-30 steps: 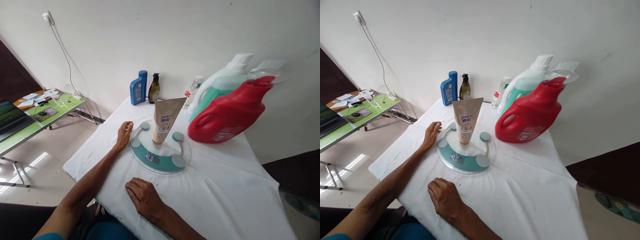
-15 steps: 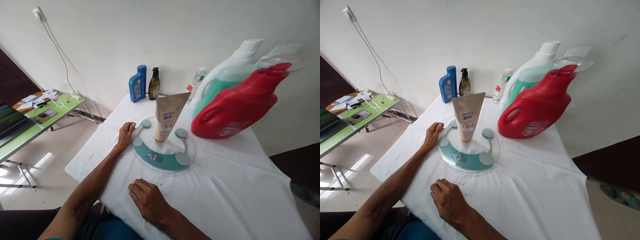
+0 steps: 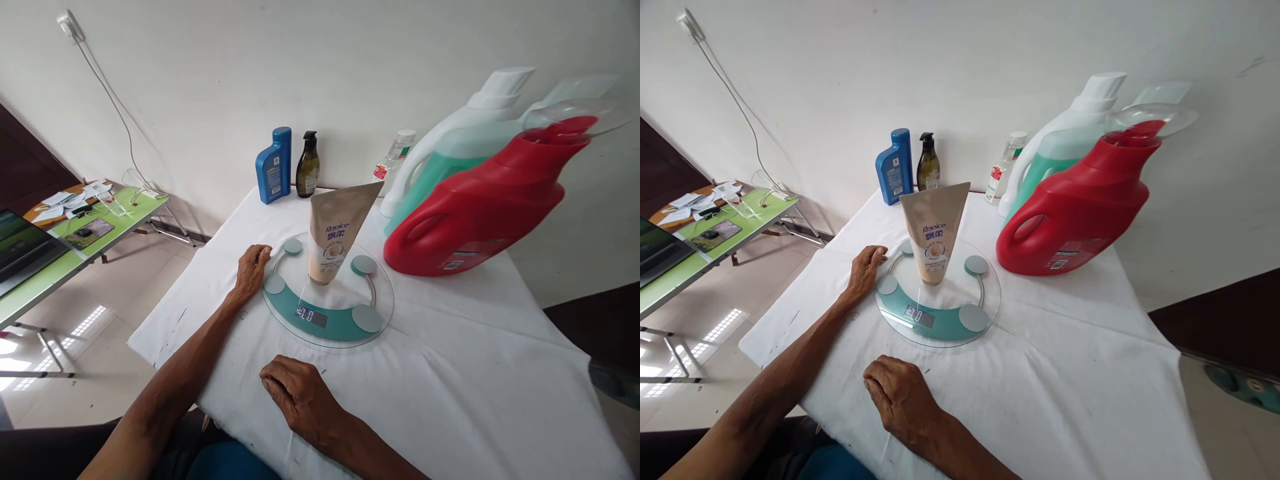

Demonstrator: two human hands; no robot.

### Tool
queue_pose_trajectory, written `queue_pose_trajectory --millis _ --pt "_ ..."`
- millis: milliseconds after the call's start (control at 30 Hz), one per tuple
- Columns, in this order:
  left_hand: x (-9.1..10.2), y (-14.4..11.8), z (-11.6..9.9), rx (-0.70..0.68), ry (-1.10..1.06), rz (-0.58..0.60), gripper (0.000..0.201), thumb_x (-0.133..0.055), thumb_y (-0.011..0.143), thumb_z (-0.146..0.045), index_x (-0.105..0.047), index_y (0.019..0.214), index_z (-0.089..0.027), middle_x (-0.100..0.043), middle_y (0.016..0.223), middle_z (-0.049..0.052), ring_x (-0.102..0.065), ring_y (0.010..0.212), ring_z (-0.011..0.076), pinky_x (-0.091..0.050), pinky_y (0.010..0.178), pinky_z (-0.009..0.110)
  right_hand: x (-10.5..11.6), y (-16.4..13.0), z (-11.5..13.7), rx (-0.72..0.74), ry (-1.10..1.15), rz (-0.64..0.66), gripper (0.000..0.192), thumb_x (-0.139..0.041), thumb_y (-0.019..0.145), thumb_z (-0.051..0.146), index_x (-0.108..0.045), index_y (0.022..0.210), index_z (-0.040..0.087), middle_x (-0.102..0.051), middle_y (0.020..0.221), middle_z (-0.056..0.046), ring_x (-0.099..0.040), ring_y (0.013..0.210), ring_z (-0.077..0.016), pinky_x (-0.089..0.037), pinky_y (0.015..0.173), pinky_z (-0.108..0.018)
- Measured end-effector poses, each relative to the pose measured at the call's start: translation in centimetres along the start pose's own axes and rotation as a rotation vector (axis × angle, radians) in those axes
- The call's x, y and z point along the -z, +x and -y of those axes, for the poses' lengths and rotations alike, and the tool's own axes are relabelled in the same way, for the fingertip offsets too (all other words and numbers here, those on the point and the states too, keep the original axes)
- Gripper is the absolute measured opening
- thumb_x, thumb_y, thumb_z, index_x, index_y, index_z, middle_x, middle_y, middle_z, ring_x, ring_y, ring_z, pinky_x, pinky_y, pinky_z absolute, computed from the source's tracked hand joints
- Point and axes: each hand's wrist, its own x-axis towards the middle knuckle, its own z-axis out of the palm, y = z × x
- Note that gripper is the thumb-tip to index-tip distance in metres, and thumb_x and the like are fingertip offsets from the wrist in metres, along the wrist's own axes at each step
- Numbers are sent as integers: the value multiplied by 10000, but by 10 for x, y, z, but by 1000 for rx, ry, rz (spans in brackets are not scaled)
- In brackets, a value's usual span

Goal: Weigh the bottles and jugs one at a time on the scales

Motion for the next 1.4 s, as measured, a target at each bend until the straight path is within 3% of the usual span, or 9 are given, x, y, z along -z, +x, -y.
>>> queue_pose_trajectory --millis 1400 --pt "1 -1 -7 11 -14 5 398 -496 1037 -541 -728 1032 -216 -759 1091 86 -736 940 222 -567 888 365 1 0 3 16 -50 0 265 -459 1089 195 -617 877 216 -642 776 -7 -560 646 -136 -442 608 -258"
